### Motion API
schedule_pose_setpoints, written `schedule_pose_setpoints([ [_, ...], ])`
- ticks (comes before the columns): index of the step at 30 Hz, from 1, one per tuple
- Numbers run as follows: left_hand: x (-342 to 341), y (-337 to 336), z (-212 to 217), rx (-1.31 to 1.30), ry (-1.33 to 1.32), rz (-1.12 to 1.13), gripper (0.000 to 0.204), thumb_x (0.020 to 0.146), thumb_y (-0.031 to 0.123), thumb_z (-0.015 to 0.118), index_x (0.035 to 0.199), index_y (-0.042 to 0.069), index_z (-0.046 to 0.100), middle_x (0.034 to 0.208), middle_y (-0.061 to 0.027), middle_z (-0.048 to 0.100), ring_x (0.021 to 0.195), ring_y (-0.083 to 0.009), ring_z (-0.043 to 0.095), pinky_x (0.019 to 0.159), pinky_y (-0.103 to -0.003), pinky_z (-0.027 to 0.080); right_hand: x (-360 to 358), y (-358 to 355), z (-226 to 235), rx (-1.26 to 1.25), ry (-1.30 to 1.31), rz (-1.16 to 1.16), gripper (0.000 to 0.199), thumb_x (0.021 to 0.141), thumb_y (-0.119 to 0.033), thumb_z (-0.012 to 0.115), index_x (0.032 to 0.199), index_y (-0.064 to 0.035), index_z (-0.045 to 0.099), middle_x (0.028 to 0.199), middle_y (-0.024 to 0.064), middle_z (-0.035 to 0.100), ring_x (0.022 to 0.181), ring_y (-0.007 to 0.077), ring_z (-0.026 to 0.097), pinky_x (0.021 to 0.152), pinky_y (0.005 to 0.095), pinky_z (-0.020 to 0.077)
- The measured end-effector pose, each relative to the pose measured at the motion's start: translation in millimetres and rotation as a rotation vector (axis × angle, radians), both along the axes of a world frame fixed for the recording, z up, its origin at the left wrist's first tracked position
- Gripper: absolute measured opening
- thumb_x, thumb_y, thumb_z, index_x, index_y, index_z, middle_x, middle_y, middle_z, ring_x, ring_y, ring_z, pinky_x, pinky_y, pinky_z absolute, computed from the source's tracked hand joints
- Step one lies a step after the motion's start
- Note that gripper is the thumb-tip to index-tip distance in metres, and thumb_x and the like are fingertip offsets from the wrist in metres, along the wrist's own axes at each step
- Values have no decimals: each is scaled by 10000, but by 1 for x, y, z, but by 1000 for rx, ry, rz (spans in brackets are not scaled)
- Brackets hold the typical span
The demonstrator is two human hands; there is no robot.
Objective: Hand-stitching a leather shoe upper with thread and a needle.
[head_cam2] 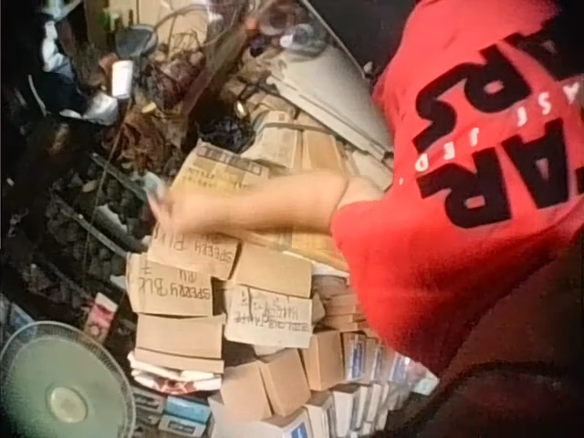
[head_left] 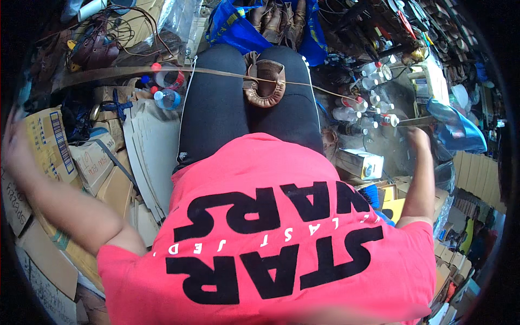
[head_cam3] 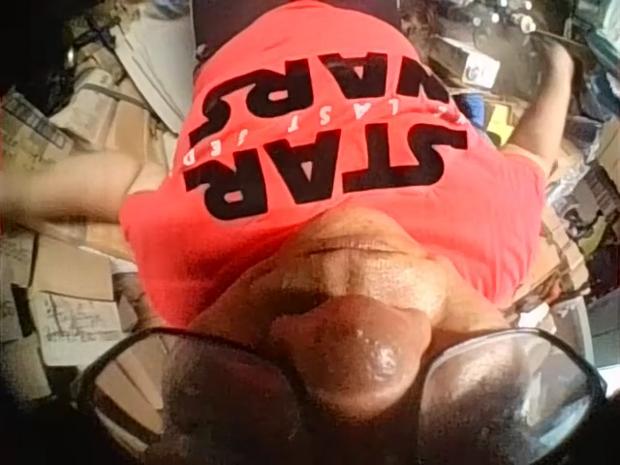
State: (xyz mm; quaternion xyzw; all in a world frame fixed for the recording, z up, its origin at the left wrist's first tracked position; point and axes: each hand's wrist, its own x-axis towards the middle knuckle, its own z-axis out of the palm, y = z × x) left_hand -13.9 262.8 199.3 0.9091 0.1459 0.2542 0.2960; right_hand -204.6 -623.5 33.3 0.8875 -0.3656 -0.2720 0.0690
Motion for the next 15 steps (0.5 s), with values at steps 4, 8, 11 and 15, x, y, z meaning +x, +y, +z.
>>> schedule_pose_setpoints([
  [4,10,-241,-107,-92,104,-795,306,801,56,676,1107,71,668,1067,-70,642,976,-156,600,880,-284,472,53,133,-43,664,-428,554,318,914,-151,489,1207,-126,610,938,183,632,841,263,635,745,360,483],
  [8,2,-339,-167,-175,189,-1364,284,793,86,669,1076,77,669,1115,-82,640,1077,-197,586,906,-312,464,113,263,1,1123,-692,447,203,832,-16,624,1030,-45,662,886,59,613,815,101,582,726,251,477],
  [11,12,-374,-182,-196,385,-1390,264,806,117,666,1058,42,642,1033,-104,656,968,-169,620,852,-307,482,138,281,0,1075,-741,624,117,821,-27,653,937,-32,668,877,43,620,833,103,587,747,248,475],
  [15,28,-383,-187,-154,604,-1432,223,790,125,689,979,19,637,909,-76,667,844,-151,622,818,-295,485,149,282,-6,1140,-628,587,128,781,-34,695,908,-57,694,844,34,631,822,110,609,746,256,499],
])
